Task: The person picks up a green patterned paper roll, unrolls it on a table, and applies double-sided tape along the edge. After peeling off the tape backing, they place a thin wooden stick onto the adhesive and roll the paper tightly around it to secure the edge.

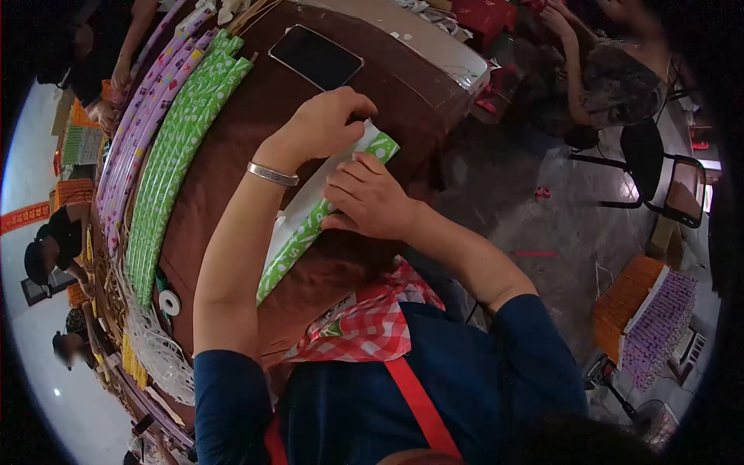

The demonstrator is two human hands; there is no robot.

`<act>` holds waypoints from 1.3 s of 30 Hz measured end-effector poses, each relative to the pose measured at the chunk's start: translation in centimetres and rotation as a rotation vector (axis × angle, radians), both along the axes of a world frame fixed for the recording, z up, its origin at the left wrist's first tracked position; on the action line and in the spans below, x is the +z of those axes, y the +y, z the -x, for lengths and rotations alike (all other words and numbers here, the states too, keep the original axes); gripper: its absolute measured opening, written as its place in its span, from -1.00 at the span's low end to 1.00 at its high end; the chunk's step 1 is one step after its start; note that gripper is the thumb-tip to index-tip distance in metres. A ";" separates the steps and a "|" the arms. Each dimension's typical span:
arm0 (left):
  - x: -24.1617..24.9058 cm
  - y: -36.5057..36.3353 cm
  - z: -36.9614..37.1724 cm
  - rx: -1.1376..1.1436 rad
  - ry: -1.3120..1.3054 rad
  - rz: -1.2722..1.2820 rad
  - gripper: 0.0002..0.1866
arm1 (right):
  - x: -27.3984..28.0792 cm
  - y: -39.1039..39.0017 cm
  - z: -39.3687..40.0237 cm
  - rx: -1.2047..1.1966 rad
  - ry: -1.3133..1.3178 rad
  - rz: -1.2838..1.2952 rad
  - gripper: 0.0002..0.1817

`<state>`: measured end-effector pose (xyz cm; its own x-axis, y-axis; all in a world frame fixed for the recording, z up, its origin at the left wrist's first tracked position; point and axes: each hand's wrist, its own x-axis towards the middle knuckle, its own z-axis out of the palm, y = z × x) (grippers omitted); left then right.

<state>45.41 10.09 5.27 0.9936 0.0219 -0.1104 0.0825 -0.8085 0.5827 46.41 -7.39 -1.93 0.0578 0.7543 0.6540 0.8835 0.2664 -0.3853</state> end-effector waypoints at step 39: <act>-1.1 2.3 4.1 -0.251 -0.349 -0.880 -0.44 | 0.4 0.1 -0.1 0.013 0.003 0.035 -0.53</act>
